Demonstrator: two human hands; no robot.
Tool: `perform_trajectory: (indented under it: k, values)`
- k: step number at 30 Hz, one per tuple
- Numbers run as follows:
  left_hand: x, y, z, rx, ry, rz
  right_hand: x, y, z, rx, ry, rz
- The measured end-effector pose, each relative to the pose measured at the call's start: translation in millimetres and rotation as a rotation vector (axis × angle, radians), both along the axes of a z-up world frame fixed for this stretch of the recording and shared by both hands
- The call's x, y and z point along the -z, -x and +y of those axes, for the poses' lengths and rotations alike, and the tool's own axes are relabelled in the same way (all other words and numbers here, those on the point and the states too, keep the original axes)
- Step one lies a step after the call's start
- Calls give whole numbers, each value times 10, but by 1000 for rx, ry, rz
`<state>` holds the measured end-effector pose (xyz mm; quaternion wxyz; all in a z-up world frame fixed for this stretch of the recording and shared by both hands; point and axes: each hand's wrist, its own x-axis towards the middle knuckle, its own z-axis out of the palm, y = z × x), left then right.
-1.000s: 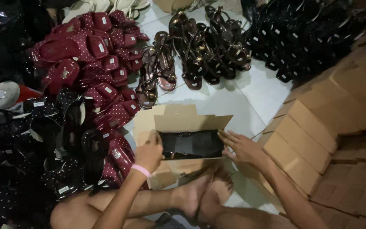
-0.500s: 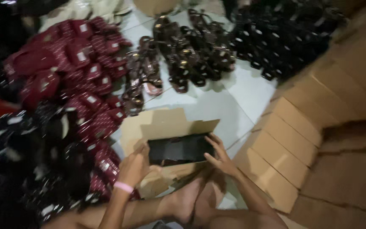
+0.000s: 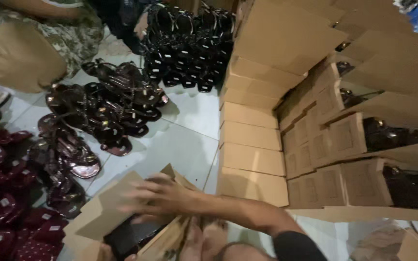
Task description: The person sits on the floor and packs pairs of sandals into cardboard boxes. They pick up a pair of sandals, place them inside a box, and then close the box flaps. This process is repeated multiple times with different pairs of sandals.
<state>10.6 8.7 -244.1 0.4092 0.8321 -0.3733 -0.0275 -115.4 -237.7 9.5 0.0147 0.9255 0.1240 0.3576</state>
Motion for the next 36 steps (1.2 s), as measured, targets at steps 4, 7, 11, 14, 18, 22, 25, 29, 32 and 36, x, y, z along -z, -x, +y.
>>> perform_trajectory:
  k: [4,7,11,14,18,22,25,29,32,36]
  values:
    - [142,159,153,26,87,38,-130,-1077,131,64,346,441]
    - [51,-9,145,92,123,25,58,-1255,94,-88,-203,993]
    - [-198,159,423,-129,-271,49,329,-1145,193,-174,-72,832]
    - [-580,170,447,68,-8,202,363,-1031,180,-224,-156,853]
    - [-982,570,359,-340,127,186,534,-256,310,-417,-84,658]
    - [-1331,714,299,-317,43,-4,654,431,-118,-310,-29,812]
    - [-1568,704,311,-181,-1,-74,677,648,-360,-204,-77,1021]
    - [-1876,601,189,77,-7,-272,639,615,-444,-228,102,766]
    - [-2088,622,128,300,-110,-324,648,627,-408,-294,-75,842]
    - [-2186,655,-48,348,-54,-382,657,657,-419,-303,-130,867]
